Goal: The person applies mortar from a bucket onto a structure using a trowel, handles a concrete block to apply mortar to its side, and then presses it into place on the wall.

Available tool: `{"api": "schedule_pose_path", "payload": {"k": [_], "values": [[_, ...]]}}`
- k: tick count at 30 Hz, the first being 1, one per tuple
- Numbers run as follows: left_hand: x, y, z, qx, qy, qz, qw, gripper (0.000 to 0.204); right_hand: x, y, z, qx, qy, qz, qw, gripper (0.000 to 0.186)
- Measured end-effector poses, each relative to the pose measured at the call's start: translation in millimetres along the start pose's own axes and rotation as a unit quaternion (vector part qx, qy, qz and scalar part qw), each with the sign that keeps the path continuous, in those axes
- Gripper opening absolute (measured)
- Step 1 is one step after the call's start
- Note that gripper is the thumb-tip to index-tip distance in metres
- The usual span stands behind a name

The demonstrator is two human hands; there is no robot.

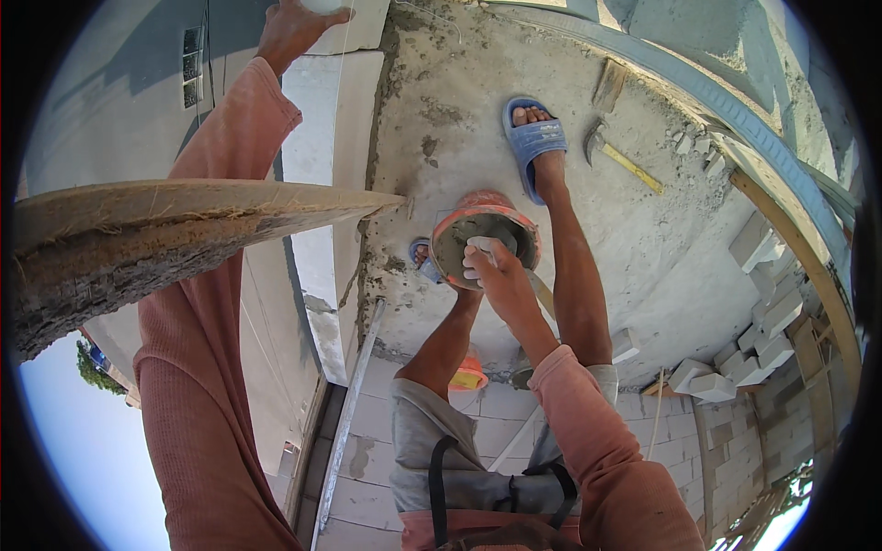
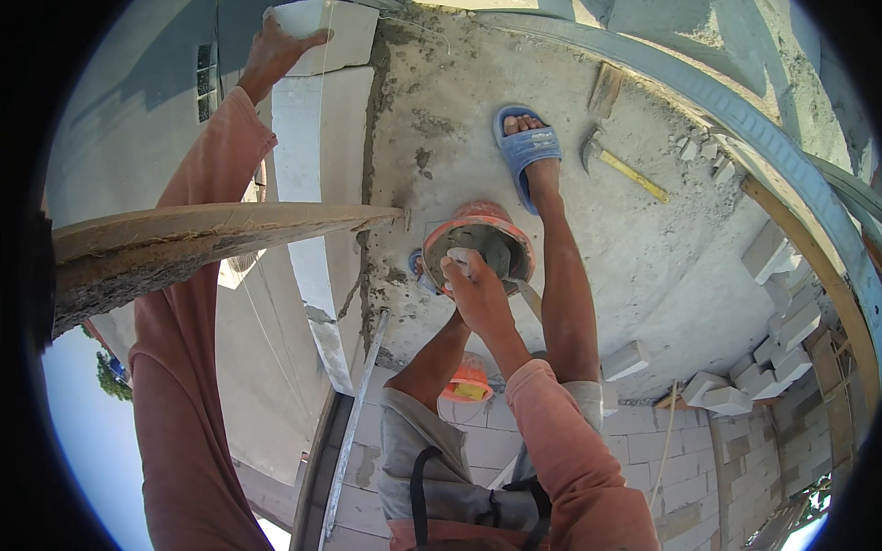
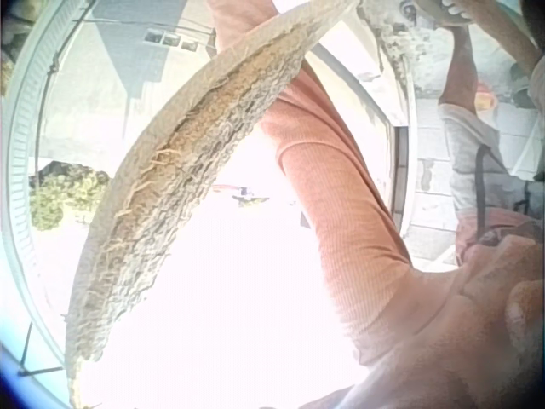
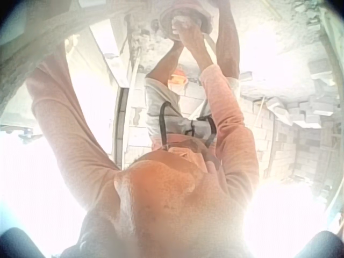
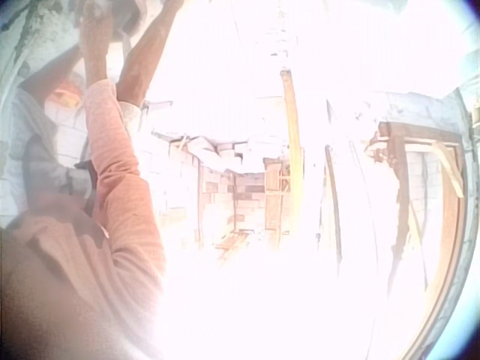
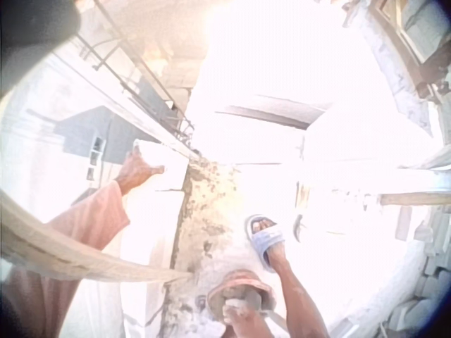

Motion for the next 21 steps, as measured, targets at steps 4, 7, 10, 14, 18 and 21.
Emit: {"api": "schedule_pose_path", "payload": {"k": [4, 7, 10, 14, 18, 21], "values": [[11.6, -3.0, -1.2, -0.004, -0.386, -0.096, 0.917, 0.134, -2.1, 1.0, -3.4, 0.002, 0.003, -0.006, 1.000, 0.052], [16.9, -10.3, -3.1, -0.024, -0.406, -0.086, 0.910, 0.134, 0.0, 1.9, 2.2, 0.002, 0.018, -0.004, 1.000, 0.051], [11.2, -10.5, -1.0, -0.026, -0.429, -0.098, 0.897, 0.134, 2.7, -0.4, -1.0, 0.004, 0.001, 0.011, 1.000, 0.051], [24.9, -3.9, -8.7, -0.042, -0.412, -0.094, 0.905, 0.132, 18.5, -3.8, 8.3, 0.020, 0.014, 0.006, 1.000, 0.051], [12.8, -6.1, -14.4, -0.044, -0.423, -0.088, 0.901, 0.129, 11.4, -1.5, 1.9, 0.003, 0.006, 0.011, 1.000, 0.050], [-3.5, -17.7, -24.0, 0.009, -0.500, -0.016, 0.866, 0.128, 10.6, -4.6, -1.2, -0.001, -0.013, 0.023, 1.000, 0.050]]}}
Point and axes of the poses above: each hand's wrist, its own y-axis towards the middle knuckle, its own z-axis out of the palm, x = y × z, the point moved 7 cm from there along y, towards the middle knuckle, and after that the axes turned 12 degrees about x, right-handed, at the moved point
